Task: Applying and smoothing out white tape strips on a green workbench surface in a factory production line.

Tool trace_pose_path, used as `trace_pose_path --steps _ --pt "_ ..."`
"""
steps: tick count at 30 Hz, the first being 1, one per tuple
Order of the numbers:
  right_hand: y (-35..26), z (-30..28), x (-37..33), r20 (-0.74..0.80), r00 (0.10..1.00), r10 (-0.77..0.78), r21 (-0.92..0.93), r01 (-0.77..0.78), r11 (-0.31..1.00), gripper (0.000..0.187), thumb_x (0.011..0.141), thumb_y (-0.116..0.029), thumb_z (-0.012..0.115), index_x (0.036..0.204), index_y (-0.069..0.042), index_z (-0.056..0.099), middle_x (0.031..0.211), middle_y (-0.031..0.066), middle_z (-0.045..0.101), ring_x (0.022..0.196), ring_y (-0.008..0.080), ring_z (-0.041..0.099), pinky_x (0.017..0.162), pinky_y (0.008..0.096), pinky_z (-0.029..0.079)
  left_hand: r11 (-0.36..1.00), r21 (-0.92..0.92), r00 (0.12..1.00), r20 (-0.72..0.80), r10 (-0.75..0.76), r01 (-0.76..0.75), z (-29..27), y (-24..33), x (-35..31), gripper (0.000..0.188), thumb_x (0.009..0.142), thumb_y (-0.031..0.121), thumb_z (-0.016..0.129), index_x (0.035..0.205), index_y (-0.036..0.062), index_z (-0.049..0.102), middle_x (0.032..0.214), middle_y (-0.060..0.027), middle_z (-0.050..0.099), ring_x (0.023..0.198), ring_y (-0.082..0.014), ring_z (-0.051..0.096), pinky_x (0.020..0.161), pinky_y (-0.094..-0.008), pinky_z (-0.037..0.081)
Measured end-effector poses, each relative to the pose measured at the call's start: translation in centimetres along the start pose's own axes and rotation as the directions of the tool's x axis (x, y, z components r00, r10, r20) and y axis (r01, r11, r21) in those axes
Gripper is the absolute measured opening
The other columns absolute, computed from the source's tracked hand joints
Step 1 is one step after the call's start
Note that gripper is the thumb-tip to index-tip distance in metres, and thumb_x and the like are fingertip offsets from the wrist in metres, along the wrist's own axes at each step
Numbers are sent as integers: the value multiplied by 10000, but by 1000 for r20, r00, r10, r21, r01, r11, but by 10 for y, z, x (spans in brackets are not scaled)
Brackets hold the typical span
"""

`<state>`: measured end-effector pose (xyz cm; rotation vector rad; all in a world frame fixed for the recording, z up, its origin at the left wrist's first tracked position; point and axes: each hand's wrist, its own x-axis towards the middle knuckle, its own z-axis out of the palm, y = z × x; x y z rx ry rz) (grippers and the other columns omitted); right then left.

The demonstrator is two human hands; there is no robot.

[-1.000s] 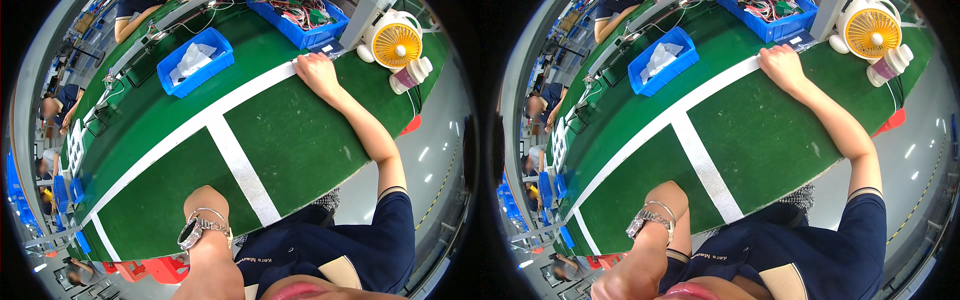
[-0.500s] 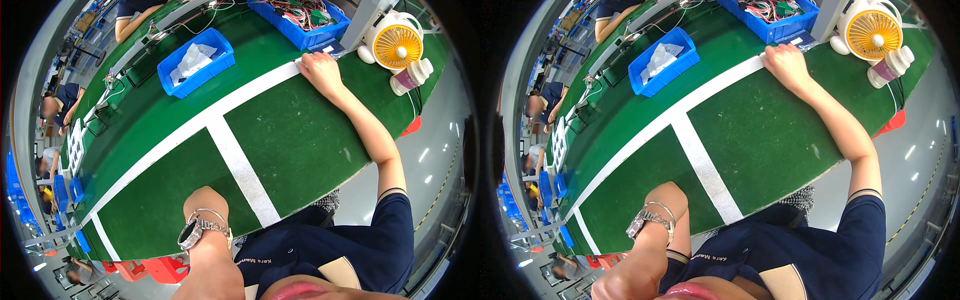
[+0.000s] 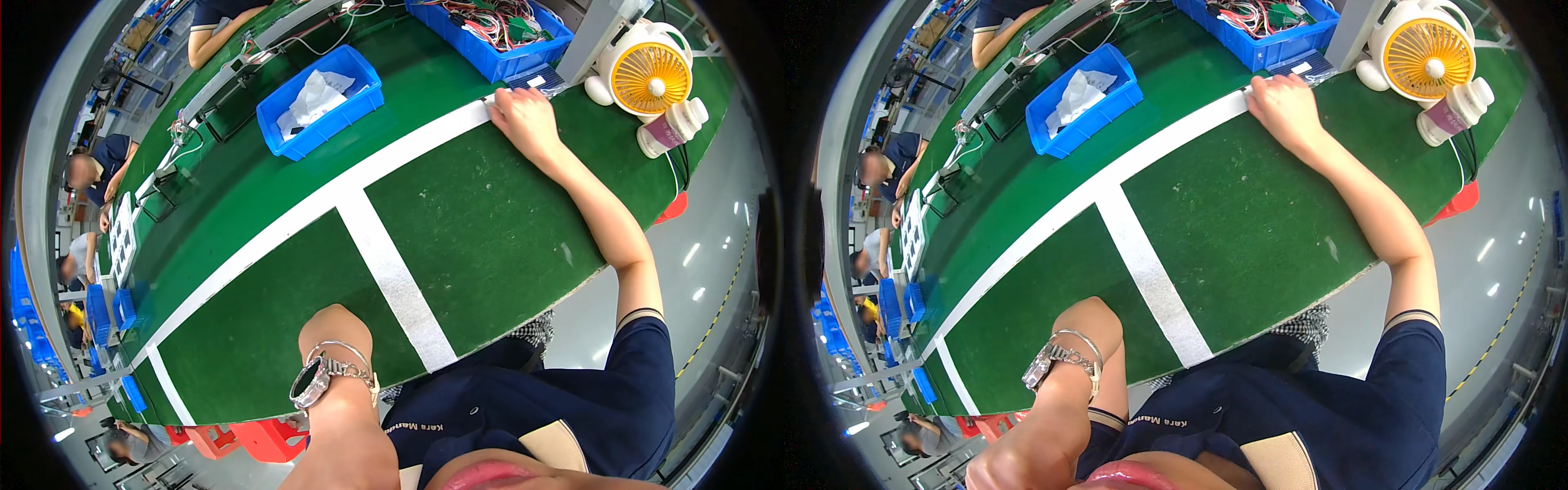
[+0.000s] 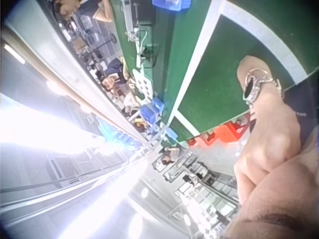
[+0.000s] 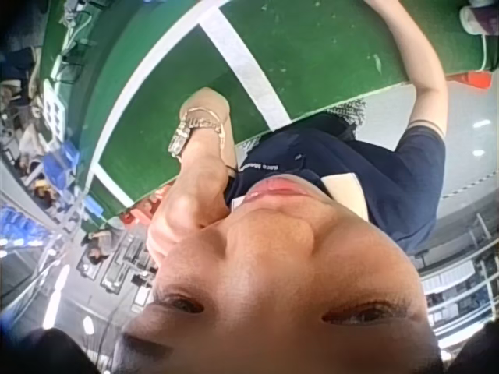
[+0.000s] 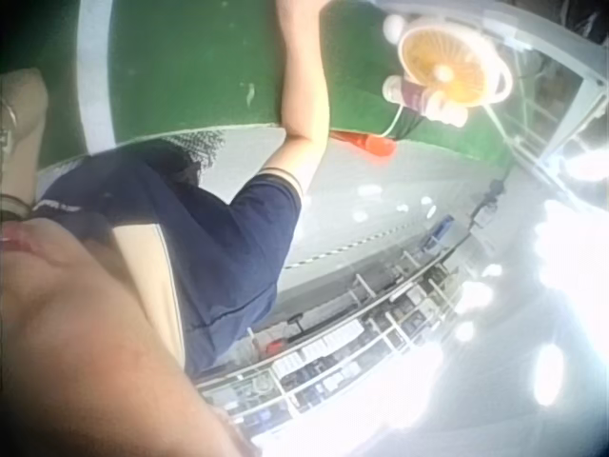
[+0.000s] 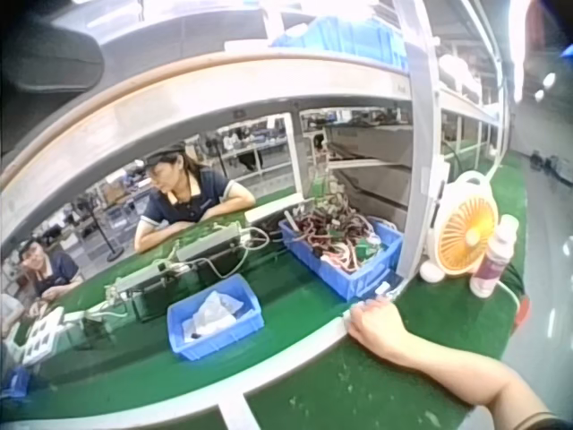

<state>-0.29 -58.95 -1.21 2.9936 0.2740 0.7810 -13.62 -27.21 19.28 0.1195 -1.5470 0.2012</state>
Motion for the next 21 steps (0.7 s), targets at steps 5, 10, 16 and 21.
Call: trace_pose_path --steps 5,10,16,21 --pt "-12 6 -1 -88 991 -99 130 110 985 214 867 -229 674 810 -57 562 680 85 645 770 272 660 715 413 484 1000 -12 1000 -10 -1 1 1 -2 -2 214 847 57 449 719 194 552 664 42 516 551 -103 509 431 -299 359" --pt "-4 6 0 -27 1000 -14 93 17 996 233 870 -245 675 795 -63 551 668 82 636 750 268 652 692 411 474 1000 -17 1000 19 -15 16 0 -1 -2 228 867 55 438 724 192 553 670 45 514 563 -97 508 435 -288 345" --pt "-7 5 -2 -83 991 -102 103 110 989 215 860 -219 689 807 -69 544 676 74 632 737 255 634 695 396 459 999 34 1000 18 -5 4 1 -1 -2 239 882 48 429 740 188 561 692 42 529 581 -93 508 453 -281 342" --pt "-6 6 0 -99 989 -113 106 124 987 215 853 -220 695 804 -76 542 689 69 635 743 248 635 702 394 458 999 36 999 34 5 -6 1 -4 -2 237 884 48 434 746 189 566 698 42 535 587 -96 514 455 -283 343"
